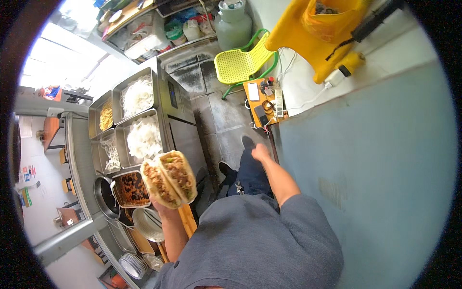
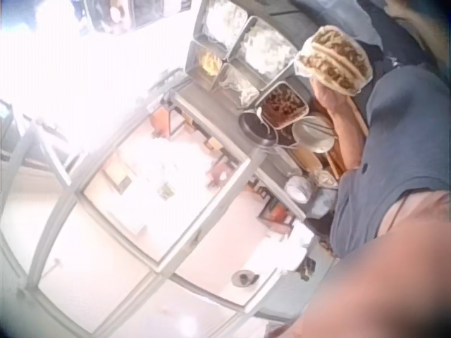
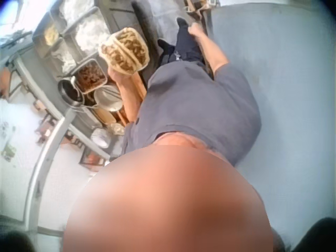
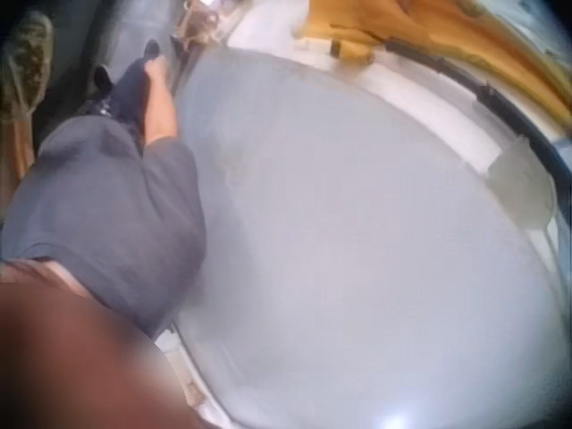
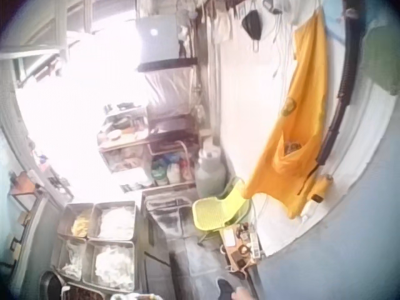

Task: The person assembles tacos by scooping filling from a wok onto tortillas using a ladle and spatula, then wraps them in paper and places them into a plastic bag. The person also handles chopsticks and a plastic bag during the process.

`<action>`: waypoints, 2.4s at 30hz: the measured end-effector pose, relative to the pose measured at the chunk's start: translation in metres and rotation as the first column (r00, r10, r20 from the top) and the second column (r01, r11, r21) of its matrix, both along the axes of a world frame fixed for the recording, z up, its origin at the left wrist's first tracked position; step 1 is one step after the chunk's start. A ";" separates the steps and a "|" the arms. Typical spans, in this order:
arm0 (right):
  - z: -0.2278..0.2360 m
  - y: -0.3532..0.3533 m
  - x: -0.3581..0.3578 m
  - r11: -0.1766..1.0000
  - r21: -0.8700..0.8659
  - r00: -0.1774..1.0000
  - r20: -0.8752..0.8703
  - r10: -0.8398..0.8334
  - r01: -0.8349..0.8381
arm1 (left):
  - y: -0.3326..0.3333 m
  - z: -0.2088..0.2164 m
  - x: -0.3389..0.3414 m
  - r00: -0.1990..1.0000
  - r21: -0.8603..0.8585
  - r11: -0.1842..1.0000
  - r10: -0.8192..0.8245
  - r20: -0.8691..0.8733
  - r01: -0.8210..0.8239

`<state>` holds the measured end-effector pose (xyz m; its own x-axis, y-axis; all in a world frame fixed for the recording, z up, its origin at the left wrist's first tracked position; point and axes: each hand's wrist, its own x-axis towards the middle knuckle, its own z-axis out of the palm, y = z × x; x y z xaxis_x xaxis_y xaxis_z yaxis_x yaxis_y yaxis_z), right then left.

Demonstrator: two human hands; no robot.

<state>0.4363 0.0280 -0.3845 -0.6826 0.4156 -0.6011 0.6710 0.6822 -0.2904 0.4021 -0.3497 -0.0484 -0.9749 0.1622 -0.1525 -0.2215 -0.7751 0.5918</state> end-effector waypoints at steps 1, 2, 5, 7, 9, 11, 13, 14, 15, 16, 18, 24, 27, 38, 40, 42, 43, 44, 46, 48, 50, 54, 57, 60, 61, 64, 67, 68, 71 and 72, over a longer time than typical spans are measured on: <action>-0.012 0.007 -0.025 1.000 -0.011 1.000 -0.009 -0.007 0.007 | 0.004 0.000 -0.016 0.999 -0.014 0.999 0.045 -0.015 -0.045; -0.026 0.014 -0.048 1.000 -0.013 1.000 0.009 -0.013 0.013 | 0.005 -0.003 -0.031 0.998 -0.025 0.997 0.068 -0.006 -0.069; -0.022 0.029 -0.126 0.999 -0.031 1.000 -0.009 -0.018 0.018 | 0.010 -0.009 -0.072 0.991 -0.012 0.991 0.133 0.002 -0.133; -0.025 0.041 -0.171 0.999 -0.008 0.999 0.009 -0.044 0.044 | 0.014 -0.017 -0.109 0.990 0.026 0.990 0.140 0.010 -0.140; -0.037 0.055 -0.210 0.998 0.042 0.997 0.063 -0.055 0.053 | 0.017 -0.026 -0.136 0.988 0.060 0.986 0.153 0.014 -0.154; -0.064 0.070 -0.240 0.997 0.069 0.996 0.070 -0.051 0.046 | 0.020 -0.036 -0.156 0.985 0.124 0.977 0.174 0.014 -0.175; -0.093 0.088 -0.267 0.994 0.071 0.994 0.069 -0.089 0.084 | 0.024 -0.044 -0.189 0.988 0.186 0.970 0.156 0.012 -0.156; -0.106 0.095 -0.278 0.993 0.085 0.995 0.058 -0.082 0.077 | 0.027 -0.051 -0.196 0.986 0.218 0.962 0.164 0.018 -0.164; -0.118 0.100 -0.291 0.993 0.096 0.996 0.045 -0.078 0.074 | 0.031 -0.057 -0.208 0.986 0.246 0.955 0.163 0.024 -0.163; -0.134 0.106 -0.302 0.992 0.111 0.997 0.030 -0.068 0.064 | 0.037 -0.061 -0.216 0.987 0.281 0.946 0.157 0.034 -0.160; -0.161 0.118 -0.317 0.993 0.105 0.998 0.039 -0.058 0.054 | 0.053 -0.067 -0.234 0.989 0.330 0.932 0.135 0.064 -0.148; -0.186 0.129 -0.331 0.983 0.184 0.997 0.072 -0.013 -0.001 | 0.104 -0.070 -0.262 0.961 0.377 0.918 0.012 0.276 -0.120; -0.193 0.131 -0.329 0.981 0.187 0.984 0.177 0.024 -0.057 | 0.109 -0.080 -0.273 0.962 0.464 0.885 -0.091 0.258 -0.041; -0.191 0.131 -0.309 0.997 0.072 0.996 0.087 -0.035 0.029 | 0.110 -0.094 -0.268 0.959 0.393 0.906 0.047 0.279 -0.158; -0.191 0.132 -0.313 0.995 0.104 0.996 0.088 -0.019 0.010 | 0.108 -0.095 -0.268 0.958 0.383 0.912 0.033 0.285 -0.145; -0.193 0.133 -0.317 0.991 0.136 0.995 0.103 -0.007 -0.007 | 0.110 -0.094 -0.267 0.956 0.376 0.915 0.035 0.292 -0.149; -0.193 0.134 -0.319 0.991 0.137 0.994 0.104 -0.021 0.006 | 0.112 -0.094 -0.266 0.955 0.373 0.915 0.040 0.295 -0.154; -0.193 0.134 -0.322 0.990 0.137 0.994 0.104 -0.034 0.020 | 0.115 -0.094 -0.264 0.949 0.355 0.916 0.076 0.305 -0.187; -0.194 0.133 -0.323 0.990 0.134 0.997 0.066 -0.046 0.037 | 0.121 -0.094 -0.265 0.957 0.370 0.916 0.045 0.287 -0.154; -0.196 0.132 -0.316 0.991 0.124 0.999 -0.009 -0.048 0.049 | 0.124 -0.091 -0.266 0.960 0.379 0.915 0.033 0.276 -0.141; -0.202 0.130 -0.312 0.987 0.160 1.000 -0.002 0.020 -0.019 | 0.129 -0.089 -0.262 0.948 0.351 0.910 0.116 0.296 -0.221; -0.200 0.131 -0.309 0.989 0.150 0.998 -0.060 -0.007 0.016 | 0.126 -0.095 -0.264 0.955 0.327 0.923 0.115 0.275 -0.205; -0.198 0.134 -0.313 0.990 0.137 1.000 -0.020 -0.025 0.027 | 0.126 -0.096 -0.266 0.969 0.318 0.936 0.074 0.237 -0.150; -0.198 0.137 -0.317 0.991 0.096 0.995 -0.046 -0.090 0.094 | 0.142 -0.091 -0.277 0.972 0.397 0.913 -0.003 0.233 -0.093; -0.199 0.138 -0.317 0.991 0.092 0.994 -0.057 -0.090 0.095 | 0.146 -0.091 -0.278 0.973 0.399 0.913 -0.007 0.233 -0.089; -0.200 0.138 -0.314 0.992 0.094 0.994 -0.077 -0.078 0.086 | 0.125 -0.112 -0.279 0.980 0.511 0.857 -0.148 0.132 0.061; -0.198 0.136 -0.314 0.992 0.118 0.998 -0.060 -0.036 0.043 | 0.120 -0.122 -0.267 0.994 0.483 0.876 -0.038 0.101 -0.016; -0.197 0.136 -0.315 0.993 0.118 0.999 -0.049 -0.025 0.031 | 0.123 -0.121 -0.263 0.993 0.445 0.894 -0.004 0.114 -0.048; -0.201 0.138 -0.318 0.990 0.112 0.993 -0.087 -0.082 0.092 | 0.142 -0.109 -0.272 0.986 0.386 0.916 0.048 0.162 -0.108; -0.203 0.138 -0.316 0.986 0.105 0.987 -0.110 -0.116 0.127 | 0.143 -0.105 -0.274 0.983 0.375 0.920 0.054 0.174 -0.117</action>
